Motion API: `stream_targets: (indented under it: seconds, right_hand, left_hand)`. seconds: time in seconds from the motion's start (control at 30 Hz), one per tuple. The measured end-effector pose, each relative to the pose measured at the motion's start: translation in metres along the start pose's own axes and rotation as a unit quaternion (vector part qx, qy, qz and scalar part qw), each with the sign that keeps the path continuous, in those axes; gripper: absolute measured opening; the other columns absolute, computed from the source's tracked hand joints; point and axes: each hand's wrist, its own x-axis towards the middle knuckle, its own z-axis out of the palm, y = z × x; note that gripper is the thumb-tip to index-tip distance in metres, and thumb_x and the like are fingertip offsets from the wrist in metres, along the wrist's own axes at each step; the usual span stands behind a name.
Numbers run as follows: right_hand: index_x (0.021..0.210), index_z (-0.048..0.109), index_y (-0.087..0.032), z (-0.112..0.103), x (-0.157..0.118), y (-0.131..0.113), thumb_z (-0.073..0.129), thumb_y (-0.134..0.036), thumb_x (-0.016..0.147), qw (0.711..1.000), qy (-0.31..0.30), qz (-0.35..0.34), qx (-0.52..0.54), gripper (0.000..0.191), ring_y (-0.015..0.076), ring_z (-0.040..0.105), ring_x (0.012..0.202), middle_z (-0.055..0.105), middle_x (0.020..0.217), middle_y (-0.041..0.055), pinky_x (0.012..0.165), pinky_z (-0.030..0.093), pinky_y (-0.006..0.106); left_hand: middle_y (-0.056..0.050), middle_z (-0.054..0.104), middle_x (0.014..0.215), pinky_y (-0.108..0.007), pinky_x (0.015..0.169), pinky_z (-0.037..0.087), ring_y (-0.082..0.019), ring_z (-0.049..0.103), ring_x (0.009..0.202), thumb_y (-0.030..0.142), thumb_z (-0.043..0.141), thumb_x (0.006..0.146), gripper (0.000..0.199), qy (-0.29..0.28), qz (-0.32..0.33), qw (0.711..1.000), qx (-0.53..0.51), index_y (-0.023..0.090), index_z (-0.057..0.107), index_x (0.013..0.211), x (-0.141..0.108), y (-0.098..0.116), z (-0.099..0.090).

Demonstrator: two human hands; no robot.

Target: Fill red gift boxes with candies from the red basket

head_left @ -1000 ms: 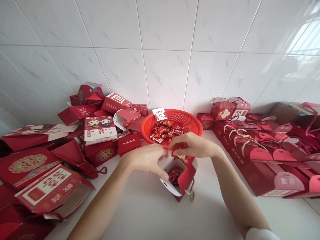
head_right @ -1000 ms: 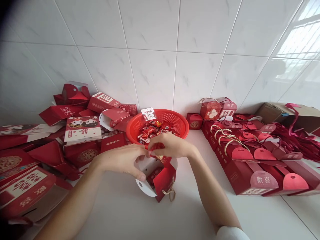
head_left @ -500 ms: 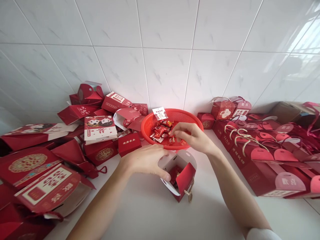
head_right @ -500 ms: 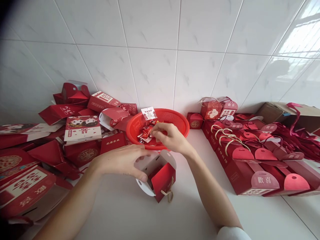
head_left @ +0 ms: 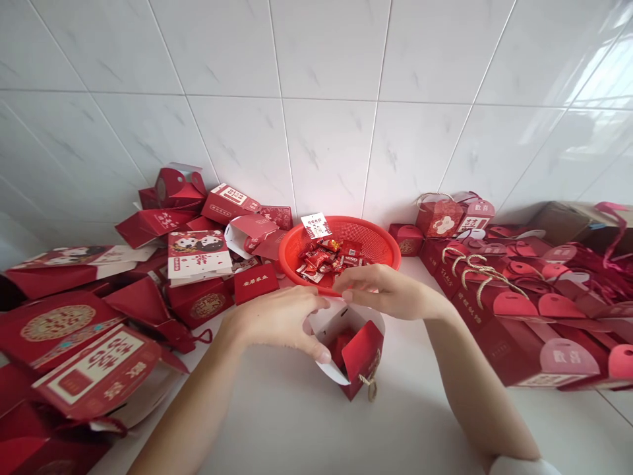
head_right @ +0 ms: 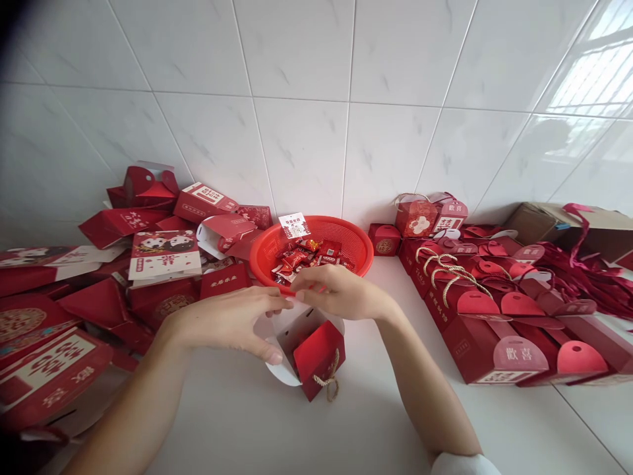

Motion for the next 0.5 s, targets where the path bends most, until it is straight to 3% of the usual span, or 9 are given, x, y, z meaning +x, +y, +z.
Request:
stream_targets:
  seconds: [0.13, 0.27, 0.5]
  right_hand:
    - [0.098, 0.071, -0.019, -0.011, -0.01, -0.005, 0.055, -0.026, 0.096, 0.998, 0.0, 0.014, -0.064, 0.018, 0.0149, 0.062, 0.073, 0.072, 0.082, 0.0021, 0.065, 0.047, 0.025]
    - [0.097, 0.072, -0.02, -0.013, -0.018, -0.007, 0.058, -0.03, 0.095, 0.995, 0.024, 0.024, -0.09, 0.017, 0.0146, 0.061, 0.072, 0.072, 0.085, 0.002, 0.065, 0.046, 0.025]
    - [0.106, 0.069, -0.023, 0.01, -0.04, 0.014, 0.075, -0.043, 0.082, 0.981, 0.033, 0.116, -0.153, 0.032, 0.0216, 0.061, 0.091, 0.066, 0.107, 0.0063, 0.074, 0.049, 0.031]
  left_hand:
    - [-0.006, 0.065, 0.124, -0.029, 0.083, 0.048, -0.034, 0.059, 0.118, 0.061, 0.077, 0.067, 0.075, -0.004, -0.018, 1.0, -0.023, 0.035, 0.062, 0.135, -0.004, -0.004, -0.001]
    - [-0.005, 0.047, 0.15, -0.033, 0.099, 0.044, -0.034, 0.047, 0.133, 0.064, 0.076, 0.069, 0.082, 0.018, -0.027, 0.999, -0.025, 0.041, 0.053, 0.144, -0.011, -0.009, -0.004]
    - [-0.009, 0.044, 0.152, -0.037, 0.102, 0.044, -0.037, 0.044, 0.136, 0.072, 0.076, 0.064, 0.093, -0.011, -0.05, 0.999, 0.002, 0.035, 0.052, 0.146, -0.011, -0.009, -0.002]
